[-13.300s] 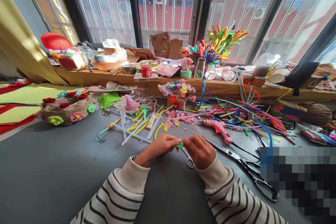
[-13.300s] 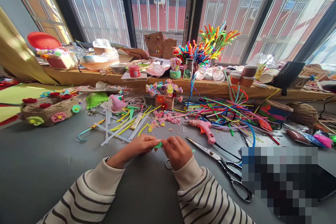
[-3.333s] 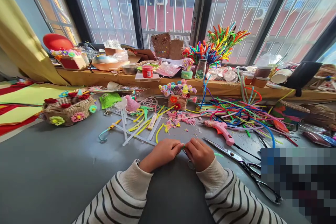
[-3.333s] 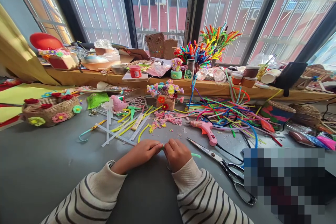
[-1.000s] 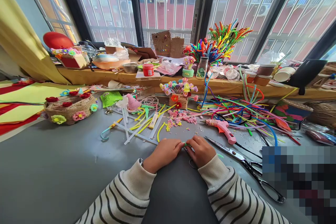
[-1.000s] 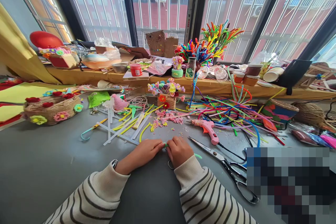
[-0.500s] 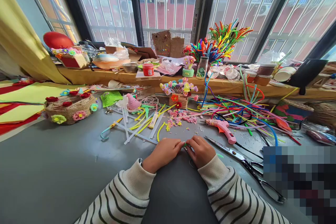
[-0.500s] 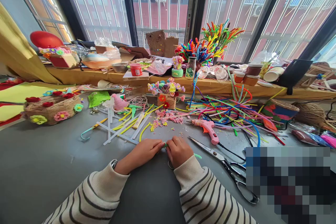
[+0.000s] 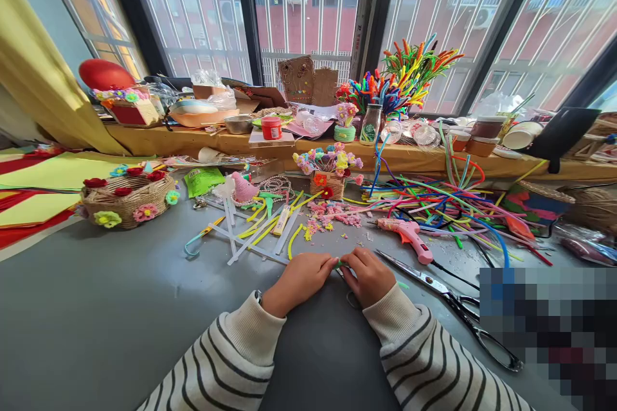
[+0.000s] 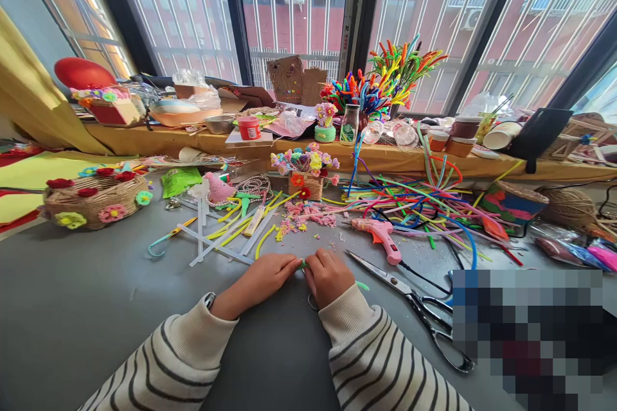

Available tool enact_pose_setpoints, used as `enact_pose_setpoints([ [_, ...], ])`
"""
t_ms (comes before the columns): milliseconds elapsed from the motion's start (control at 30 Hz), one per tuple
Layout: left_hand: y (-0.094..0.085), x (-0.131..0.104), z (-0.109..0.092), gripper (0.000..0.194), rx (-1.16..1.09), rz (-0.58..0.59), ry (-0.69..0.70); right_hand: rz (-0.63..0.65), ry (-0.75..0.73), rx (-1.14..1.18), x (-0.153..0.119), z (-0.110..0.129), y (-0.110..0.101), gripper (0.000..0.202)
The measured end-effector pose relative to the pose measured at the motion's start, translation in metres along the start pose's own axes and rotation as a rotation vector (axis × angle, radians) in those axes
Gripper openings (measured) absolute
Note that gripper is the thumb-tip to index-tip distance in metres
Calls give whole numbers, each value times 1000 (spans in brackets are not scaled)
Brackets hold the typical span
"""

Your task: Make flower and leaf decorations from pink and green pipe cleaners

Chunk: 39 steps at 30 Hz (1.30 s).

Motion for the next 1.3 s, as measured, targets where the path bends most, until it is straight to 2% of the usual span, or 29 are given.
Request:
enact_pose_setpoints([
  [100,-1,0,-2,46,31,32,-22,4,-8,-27,-1,0,0,16],
  [333,-2,-1,-6,44,122,25,-30,27,-27,-108,1,0,0,11],
  [567,0,-1,-3,45,107,14,-17,39,-15,-143,-1,0,3,12],
  [867,3,2,3,48,8,13,-26,-81,-39,-188,2,7,-3,29],
  [1300,-4,-1,-4,45,-47,41,0,-174,-30,-251,0,10,-6,27],
])
Point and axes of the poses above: each hand's wrist, its own x-axis towards the middle knuckle, its own y-axis out of the palm, z = x × y, the point moved 3 cm from there along x, towards the middle knuckle, and after that the axes turned 12 degrees about z, right-handed, at the moved point
